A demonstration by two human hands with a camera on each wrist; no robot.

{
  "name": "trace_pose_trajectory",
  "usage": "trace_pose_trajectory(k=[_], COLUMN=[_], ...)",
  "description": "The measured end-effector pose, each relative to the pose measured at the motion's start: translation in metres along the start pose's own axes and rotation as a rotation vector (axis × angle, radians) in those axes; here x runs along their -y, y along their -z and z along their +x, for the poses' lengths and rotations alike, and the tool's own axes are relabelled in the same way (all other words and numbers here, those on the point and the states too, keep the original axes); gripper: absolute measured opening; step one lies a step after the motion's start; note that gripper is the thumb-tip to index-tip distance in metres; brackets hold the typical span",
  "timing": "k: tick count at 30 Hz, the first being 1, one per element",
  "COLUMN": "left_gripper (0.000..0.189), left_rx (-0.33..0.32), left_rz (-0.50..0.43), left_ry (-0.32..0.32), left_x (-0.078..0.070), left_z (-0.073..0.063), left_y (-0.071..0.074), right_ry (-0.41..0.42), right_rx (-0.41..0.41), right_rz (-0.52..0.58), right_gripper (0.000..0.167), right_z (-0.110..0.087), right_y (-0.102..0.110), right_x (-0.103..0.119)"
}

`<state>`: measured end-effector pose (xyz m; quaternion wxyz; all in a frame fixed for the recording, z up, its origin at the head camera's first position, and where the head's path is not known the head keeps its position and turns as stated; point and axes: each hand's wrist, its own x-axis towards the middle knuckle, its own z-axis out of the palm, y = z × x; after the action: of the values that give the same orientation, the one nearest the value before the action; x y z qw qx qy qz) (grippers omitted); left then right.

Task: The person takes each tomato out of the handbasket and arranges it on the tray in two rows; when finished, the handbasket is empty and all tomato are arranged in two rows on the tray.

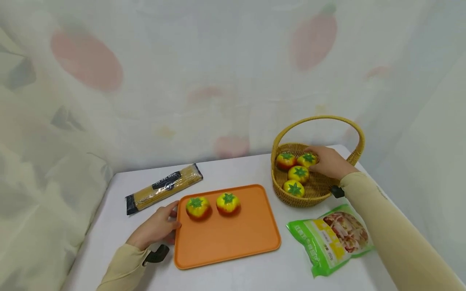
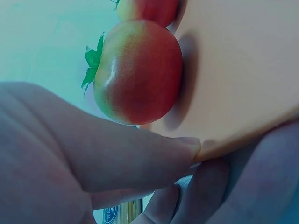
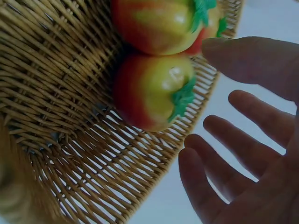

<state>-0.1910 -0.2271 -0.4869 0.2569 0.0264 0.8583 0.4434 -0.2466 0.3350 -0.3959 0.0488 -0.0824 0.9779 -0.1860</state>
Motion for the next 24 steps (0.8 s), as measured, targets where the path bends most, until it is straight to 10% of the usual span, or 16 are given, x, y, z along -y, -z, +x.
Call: trace_pose_trajectory(k=[24], left_gripper=[0.081], left_rx=[-0.054], left_rz=[0.006], left_ry=[0.025], left_x=[0.001], left_z=[-0.002], left_y=[-0.004], right_ry=[-0.071], right_rx=[0.079], right_rz=[-0.004], right_gripper=[0.062], right_z=[0.040], right_y=[-0.016], right_x=[-0.014])
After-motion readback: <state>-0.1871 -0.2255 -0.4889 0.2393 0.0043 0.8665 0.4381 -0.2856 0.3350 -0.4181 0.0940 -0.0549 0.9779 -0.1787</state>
